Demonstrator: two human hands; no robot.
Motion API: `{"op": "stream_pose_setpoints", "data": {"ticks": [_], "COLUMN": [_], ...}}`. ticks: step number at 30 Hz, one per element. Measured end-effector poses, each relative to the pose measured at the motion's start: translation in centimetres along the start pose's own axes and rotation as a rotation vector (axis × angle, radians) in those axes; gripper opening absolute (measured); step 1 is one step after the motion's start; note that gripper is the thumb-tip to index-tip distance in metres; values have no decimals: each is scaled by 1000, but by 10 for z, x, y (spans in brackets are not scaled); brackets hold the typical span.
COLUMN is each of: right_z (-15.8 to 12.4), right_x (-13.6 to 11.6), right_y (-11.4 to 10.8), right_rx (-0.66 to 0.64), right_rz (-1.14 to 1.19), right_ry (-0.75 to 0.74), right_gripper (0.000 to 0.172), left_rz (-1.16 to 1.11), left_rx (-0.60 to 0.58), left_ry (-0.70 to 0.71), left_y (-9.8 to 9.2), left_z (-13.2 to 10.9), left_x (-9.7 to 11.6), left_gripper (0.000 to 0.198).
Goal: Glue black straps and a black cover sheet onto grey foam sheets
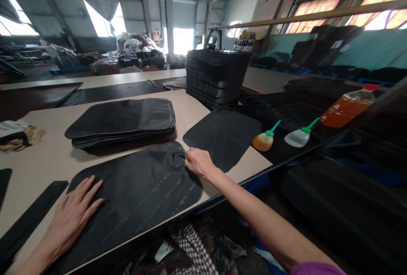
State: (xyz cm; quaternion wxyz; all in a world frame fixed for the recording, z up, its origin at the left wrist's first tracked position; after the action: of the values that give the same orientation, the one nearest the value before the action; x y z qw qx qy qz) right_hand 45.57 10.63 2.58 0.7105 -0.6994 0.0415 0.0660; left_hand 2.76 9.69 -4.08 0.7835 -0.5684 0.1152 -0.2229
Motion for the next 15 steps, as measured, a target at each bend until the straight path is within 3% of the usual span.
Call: {"op": "stream_pose_setpoints", "data": {"ticks": [4,15], "right_z": [-7,8], "right_x": [-4,28], "right_y": [0,6], "right_rx": [45,2], "right_rz": [13,270], "right_ry": [-59,114], "right_gripper": [12,17], "left_rz": [2,-3], "left_rx": [-9,-10], "left_ry": [-8,-21], "left_y": [-1,-3], "left_z": [0,1], "left_x": [0,1], "left_gripper": [61,62]}}
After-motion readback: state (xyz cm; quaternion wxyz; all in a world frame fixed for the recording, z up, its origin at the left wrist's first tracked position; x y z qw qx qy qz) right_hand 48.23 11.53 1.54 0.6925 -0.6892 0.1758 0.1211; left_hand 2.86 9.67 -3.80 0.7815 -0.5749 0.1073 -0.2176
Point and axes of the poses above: each hand's wrist, its own z-axis towards the middle knuckle, its own y-axis out of the palm, x = y × z, the point moved 6 cm from there along z, towards the middle knuckle, and after that the axes turned 6 degrees about -z, right-handed, at the moved point
